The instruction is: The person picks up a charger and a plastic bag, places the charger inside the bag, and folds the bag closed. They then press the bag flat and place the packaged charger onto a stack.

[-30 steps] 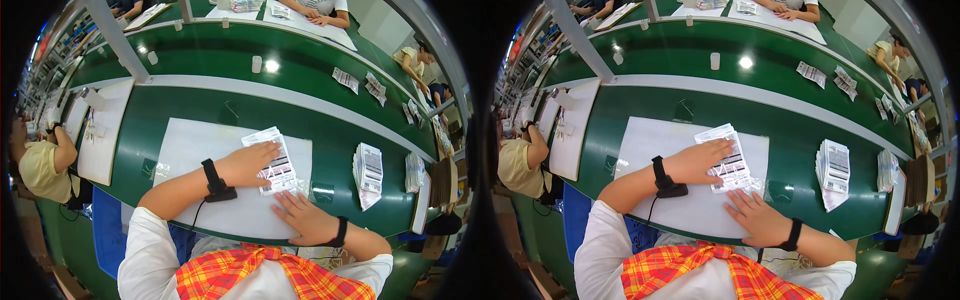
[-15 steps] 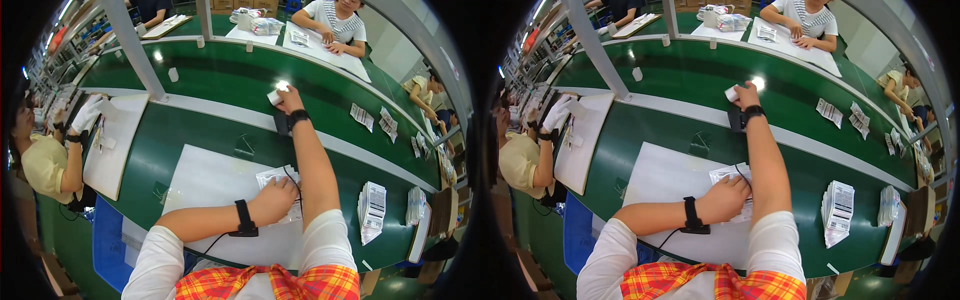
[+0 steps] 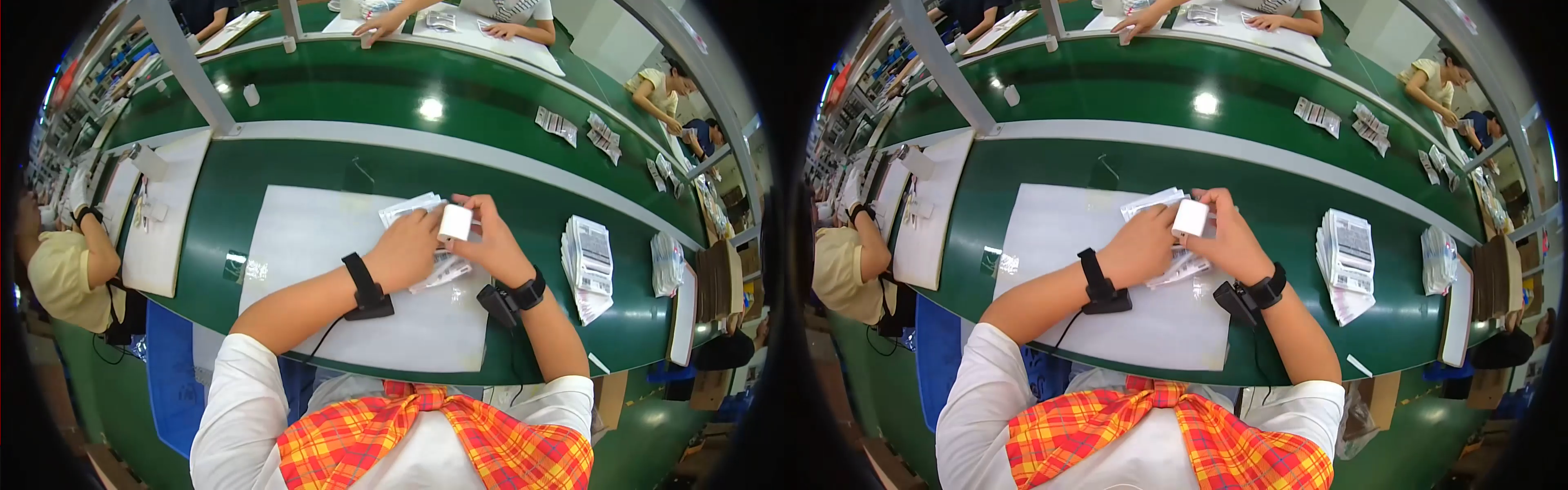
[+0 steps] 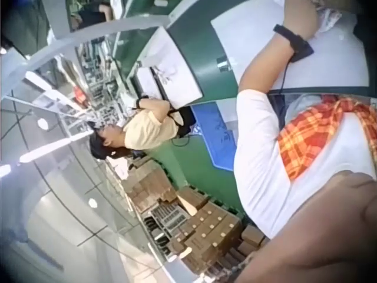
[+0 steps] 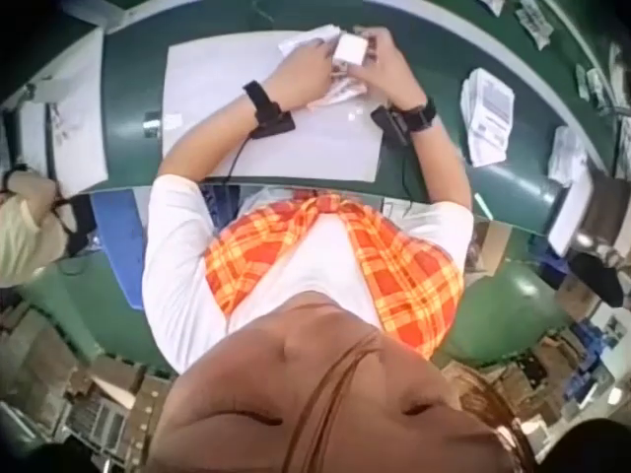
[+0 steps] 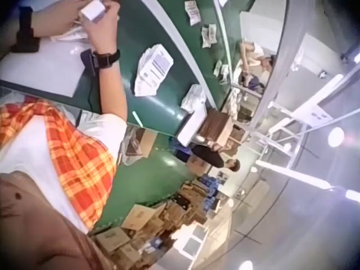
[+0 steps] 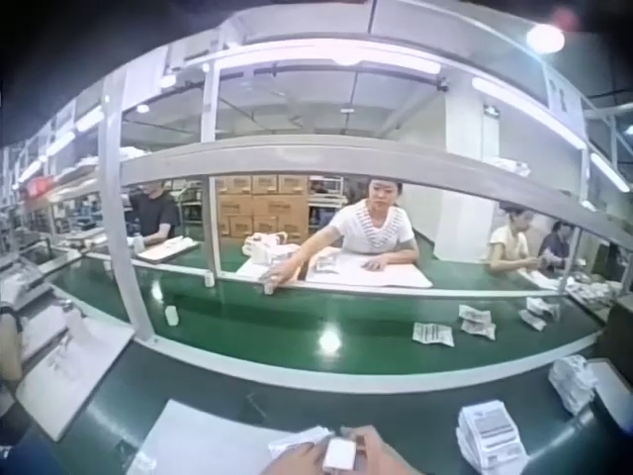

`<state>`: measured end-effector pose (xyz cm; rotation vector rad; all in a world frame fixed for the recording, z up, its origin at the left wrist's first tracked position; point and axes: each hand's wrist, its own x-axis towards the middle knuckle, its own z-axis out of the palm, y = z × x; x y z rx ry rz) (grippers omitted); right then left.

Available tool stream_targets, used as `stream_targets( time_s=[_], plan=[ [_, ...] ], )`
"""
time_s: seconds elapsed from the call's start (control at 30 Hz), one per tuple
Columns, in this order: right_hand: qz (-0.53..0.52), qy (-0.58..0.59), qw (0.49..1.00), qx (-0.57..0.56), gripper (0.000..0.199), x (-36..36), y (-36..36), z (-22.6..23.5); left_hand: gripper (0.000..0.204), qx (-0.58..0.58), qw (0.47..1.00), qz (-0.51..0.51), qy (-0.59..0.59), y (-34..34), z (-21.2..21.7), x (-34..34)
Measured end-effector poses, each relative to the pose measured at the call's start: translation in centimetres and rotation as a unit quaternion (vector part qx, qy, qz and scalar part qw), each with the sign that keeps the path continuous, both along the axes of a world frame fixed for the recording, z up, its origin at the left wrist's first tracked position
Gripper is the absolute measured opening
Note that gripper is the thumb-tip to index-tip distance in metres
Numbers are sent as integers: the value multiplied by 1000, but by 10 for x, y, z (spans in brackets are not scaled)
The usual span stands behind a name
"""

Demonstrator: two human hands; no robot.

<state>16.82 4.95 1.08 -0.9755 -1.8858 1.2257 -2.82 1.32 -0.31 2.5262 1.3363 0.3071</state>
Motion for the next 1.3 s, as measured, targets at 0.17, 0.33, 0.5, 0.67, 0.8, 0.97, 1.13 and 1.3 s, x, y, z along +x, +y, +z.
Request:
stream_targets(
  time_s=[0.17, 0.33, 0.5, 0.67, 0.8, 0.97, 1.13, 1.3],
  plan=[
    [33, -246, 936, 251, 58, 11, -48, -5, 48, 51, 996, 56, -48, -2, -11, -15],
    [-49, -254, 944, 207, 53, -9, -57, 4, 57, -18, 995, 96, -15, -15, 14, 5],
    [-28, -244, 962, 116, 39, -19, -40, 6, 61, -42, 990, 121, -53, -18, -4, -2],
    [-19, -174, 983, 54, 24, -19, -28, -9, 70, 48, 992, 112, 9, -18, 1, -10],
    [18, -74, 997, -8, 15, -28, -26, 13, 70, 22, 988, 95, -117, 0, 20, -39],
    [39, 134, 988, -66, 15, -23, -3, 25, 46, -130, 855, 84, -495, 9, 29, -63],
    [51, 268, 931, -244, 16, -15, -17, 51, 27, -41, 900, 146, -408, -2, 25, -50],
    [-2, 55, 981, -188, 17, -8, -17, 19, 34, -172, 779, 205, -567, -4, -1, -23]
  ],
)
